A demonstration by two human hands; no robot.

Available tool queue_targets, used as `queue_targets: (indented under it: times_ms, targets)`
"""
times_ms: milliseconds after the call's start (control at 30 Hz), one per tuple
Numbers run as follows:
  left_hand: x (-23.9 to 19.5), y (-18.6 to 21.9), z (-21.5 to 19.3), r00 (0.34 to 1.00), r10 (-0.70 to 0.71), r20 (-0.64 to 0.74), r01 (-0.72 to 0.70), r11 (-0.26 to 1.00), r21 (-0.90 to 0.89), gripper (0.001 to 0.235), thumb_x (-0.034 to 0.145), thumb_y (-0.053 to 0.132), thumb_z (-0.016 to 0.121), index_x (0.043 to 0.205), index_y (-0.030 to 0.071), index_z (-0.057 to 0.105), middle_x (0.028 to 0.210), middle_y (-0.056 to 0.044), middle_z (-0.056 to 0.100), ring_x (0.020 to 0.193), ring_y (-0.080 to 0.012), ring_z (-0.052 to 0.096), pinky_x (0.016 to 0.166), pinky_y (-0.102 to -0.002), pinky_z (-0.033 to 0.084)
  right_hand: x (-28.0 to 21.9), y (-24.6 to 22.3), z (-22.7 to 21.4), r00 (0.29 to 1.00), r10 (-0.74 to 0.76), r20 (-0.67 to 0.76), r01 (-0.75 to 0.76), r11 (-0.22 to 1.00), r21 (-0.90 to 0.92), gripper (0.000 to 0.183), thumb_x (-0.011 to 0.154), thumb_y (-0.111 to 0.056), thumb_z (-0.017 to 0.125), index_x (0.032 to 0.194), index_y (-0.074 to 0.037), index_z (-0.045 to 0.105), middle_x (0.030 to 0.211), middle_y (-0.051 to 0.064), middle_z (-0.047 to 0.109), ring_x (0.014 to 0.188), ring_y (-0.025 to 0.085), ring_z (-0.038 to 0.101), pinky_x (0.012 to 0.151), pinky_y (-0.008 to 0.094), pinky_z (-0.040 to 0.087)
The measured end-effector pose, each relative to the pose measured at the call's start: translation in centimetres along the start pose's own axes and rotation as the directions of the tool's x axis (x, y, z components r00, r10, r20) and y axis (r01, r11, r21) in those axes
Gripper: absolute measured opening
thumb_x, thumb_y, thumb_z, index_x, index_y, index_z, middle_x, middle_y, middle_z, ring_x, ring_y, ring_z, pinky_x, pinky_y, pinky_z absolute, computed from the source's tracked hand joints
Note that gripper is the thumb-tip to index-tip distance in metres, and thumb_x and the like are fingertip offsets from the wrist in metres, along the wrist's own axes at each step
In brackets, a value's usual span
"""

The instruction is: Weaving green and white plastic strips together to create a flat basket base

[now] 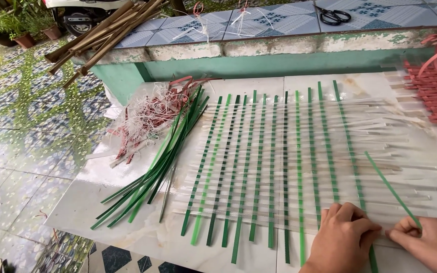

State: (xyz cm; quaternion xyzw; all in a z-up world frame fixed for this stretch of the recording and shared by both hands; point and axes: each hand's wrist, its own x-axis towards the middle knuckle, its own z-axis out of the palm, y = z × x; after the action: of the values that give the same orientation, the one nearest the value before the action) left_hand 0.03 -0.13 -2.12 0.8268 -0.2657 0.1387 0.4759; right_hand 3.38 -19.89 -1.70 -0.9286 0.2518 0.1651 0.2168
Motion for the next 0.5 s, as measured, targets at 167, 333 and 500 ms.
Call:
queue_targets:
  times_ms: [167, 333, 500]
  targets:
    - [-0.1, 0.1, 0.1, 1.000, -0.009, -0.015, 0.009, 1.000, -0.020, 0.009, 0.098, 0.013, 0.066, 0.105, 0.012, 0.072, 0.102, -0.009, 0.054, 0.099, -0.0355, 0.050, 0.091, -0.046, 0.040, 0.2, 0.1, 0.5, 0.999, 0.019, -0.026, -0.019, 1.000, 0.008, 0.030, 0.078, -0.030, 0.077, 0.060, -0.009, 0.068, 0.058, 0.003, 0.057, 0.059, 0.018, 0.054, 0.064, 0.029, 0.039]
    - [0.1, 0.2, -0.3, 1.000, -0.023, 0.005, 0.023, 0.999, -0.032, 0.010, 0.100, 0.015, 0.064, 0.106, 0.011, 0.071, 0.102, -0.009, 0.054, 0.100, -0.0357, 0.050, 0.092, -0.045, 0.039, 1.1, 0.9, 1.4, 0.996, -0.030, -0.089, 0.042, 0.990, 0.136, 0.037, 0.076, -0.021, 0.074, 0.061, -0.007, 0.043, 0.059, 0.007, 0.038, 0.059, 0.021, 0.038, 0.061, 0.036, 0.032]
    - [-0.1, 0.1, -0.1, 1.000, -0.003, -0.026, 0.003, 1.000, -0.011, 0.008, 0.100, 0.016, 0.065, 0.102, 0.011, 0.071, 0.102, -0.009, 0.055, 0.098, -0.0348, 0.051, 0.090, -0.045, 0.039, -0.1, -0.9, 0.1, 0.995, 0.083, -0.056, -0.092, 0.975, -0.201, 0.028, 0.076, -0.043, 0.075, 0.062, -0.020, 0.078, 0.056, -0.005, 0.068, 0.059, 0.011, 0.065, 0.063, 0.023, 0.047]
